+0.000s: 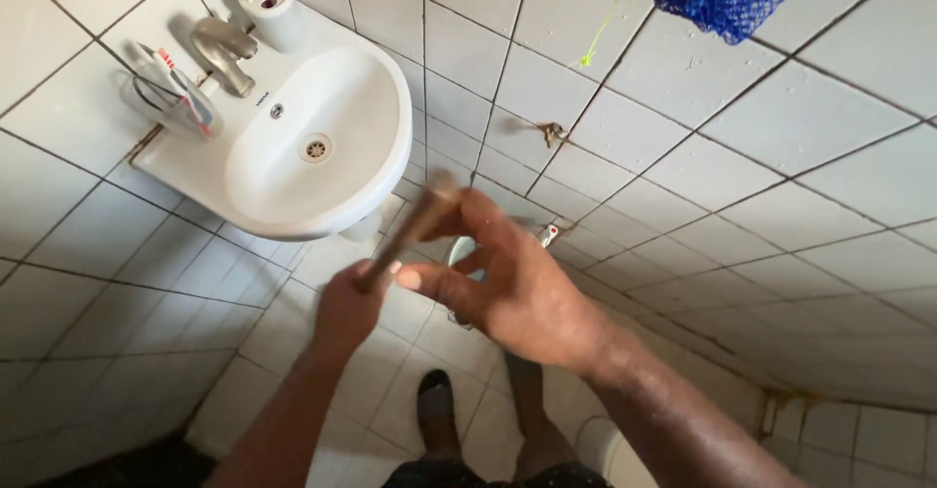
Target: Using a squeegee to push water on a bathroom floor towards a drain
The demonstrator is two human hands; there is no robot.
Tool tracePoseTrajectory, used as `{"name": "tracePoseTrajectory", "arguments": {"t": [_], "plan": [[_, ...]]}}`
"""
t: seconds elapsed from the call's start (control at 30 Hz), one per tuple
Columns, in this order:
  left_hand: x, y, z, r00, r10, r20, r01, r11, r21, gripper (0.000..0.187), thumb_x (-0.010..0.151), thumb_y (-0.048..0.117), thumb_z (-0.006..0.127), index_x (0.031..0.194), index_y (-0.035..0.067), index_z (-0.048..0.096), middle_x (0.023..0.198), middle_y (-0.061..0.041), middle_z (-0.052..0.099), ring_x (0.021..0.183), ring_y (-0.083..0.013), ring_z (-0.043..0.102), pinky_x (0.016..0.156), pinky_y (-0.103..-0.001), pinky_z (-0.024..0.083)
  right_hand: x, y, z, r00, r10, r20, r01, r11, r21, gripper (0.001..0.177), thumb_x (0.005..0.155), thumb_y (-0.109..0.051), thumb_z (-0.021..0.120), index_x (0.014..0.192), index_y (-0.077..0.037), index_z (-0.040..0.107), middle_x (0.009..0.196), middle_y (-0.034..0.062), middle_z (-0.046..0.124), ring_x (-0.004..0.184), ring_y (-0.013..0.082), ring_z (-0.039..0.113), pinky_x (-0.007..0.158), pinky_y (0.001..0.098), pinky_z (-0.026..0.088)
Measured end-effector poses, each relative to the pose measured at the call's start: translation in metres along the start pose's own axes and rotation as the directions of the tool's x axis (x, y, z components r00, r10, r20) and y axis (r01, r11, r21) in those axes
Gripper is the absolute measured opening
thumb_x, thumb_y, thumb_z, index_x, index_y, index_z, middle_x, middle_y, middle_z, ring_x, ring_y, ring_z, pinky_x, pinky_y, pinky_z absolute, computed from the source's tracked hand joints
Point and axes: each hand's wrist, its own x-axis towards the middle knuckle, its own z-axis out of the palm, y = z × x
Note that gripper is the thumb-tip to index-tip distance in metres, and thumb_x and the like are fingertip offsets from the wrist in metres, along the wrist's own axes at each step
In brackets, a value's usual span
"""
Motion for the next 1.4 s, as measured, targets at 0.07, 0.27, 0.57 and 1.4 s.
{"name": "tracePoseTrajectory", "arguments": {"t": [0.07, 0.27, 0.57, 1.4], "plan": [[-0.004, 0.007, -0.019, 0.999, -0.031, 0.009, 0.031, 0.998, -0.056, 0.037, 0.087, 0.054, 0.072, 0.107, 0.023, 0.078, 0.087, -0.008, 0.077, 0.102, -0.0329, 0.073, 0.095, -0.051, 0.053, -0.006, 0.023, -0.001, 0.999, 0.043, 0.002, -0.043, 0.998, -0.034, 0.040, 0.088, -0.023, 0.076, 0.117, 0.001, 0.060, 0.108, 0.0247, 0.073, 0.092, 0.0303, 0.073, 0.072, 0.0402, 0.062], [-0.018, -0.002, -0.064, 0.998, 0.006, -0.064, -0.018, 0.982, -0.187, 0.034, 0.097, 0.039, 0.065, 0.107, 0.008, 0.075, 0.079, -0.013, 0.072, 0.066, -0.0309, 0.069, 0.072, -0.043, 0.054, -0.004, 0.129, -0.006, 0.894, 0.442, 0.078, -0.429, 0.892, -0.142, 0.034, 0.091, -0.032, 0.073, 0.112, -0.005, 0.070, 0.090, 0.0140, 0.075, 0.085, 0.0221, 0.072, 0.071, 0.0357, 0.060], [-0.030, -0.063, -0.077, 0.955, -0.108, -0.277, 0.017, 0.950, -0.312, 0.032, 0.100, 0.036, 0.058, 0.111, 0.011, 0.074, 0.085, -0.010, 0.069, 0.085, -0.0239, 0.063, 0.081, -0.038, 0.047, -0.010, 0.355, 0.005, 0.681, 0.692, 0.240, -0.581, 0.710, -0.398, 0.037, 0.090, -0.033, 0.072, 0.109, -0.002, 0.071, 0.094, 0.0174, 0.075, 0.085, 0.0257, 0.074, 0.072, 0.0390, 0.060], [0.001, -0.168, -0.062, 0.670, 0.123, -0.732, -0.414, 0.880, -0.231, 0.029, 0.111, 0.048, 0.046, 0.096, 0.024, 0.042, 0.067, 0.007, 0.026, 0.058, -0.0072, 0.024, 0.086, -0.029, 0.054, 0.073, 0.793, 0.120, 0.503, 0.855, 0.126, -0.357, 0.338, -0.871, 0.098, 0.084, -0.065, 0.067, 0.155, -0.005, 0.036, 0.171, 0.0193, -0.015, 0.152, 0.0467, 0.019, 0.119, 0.0486, 0.031]]}}
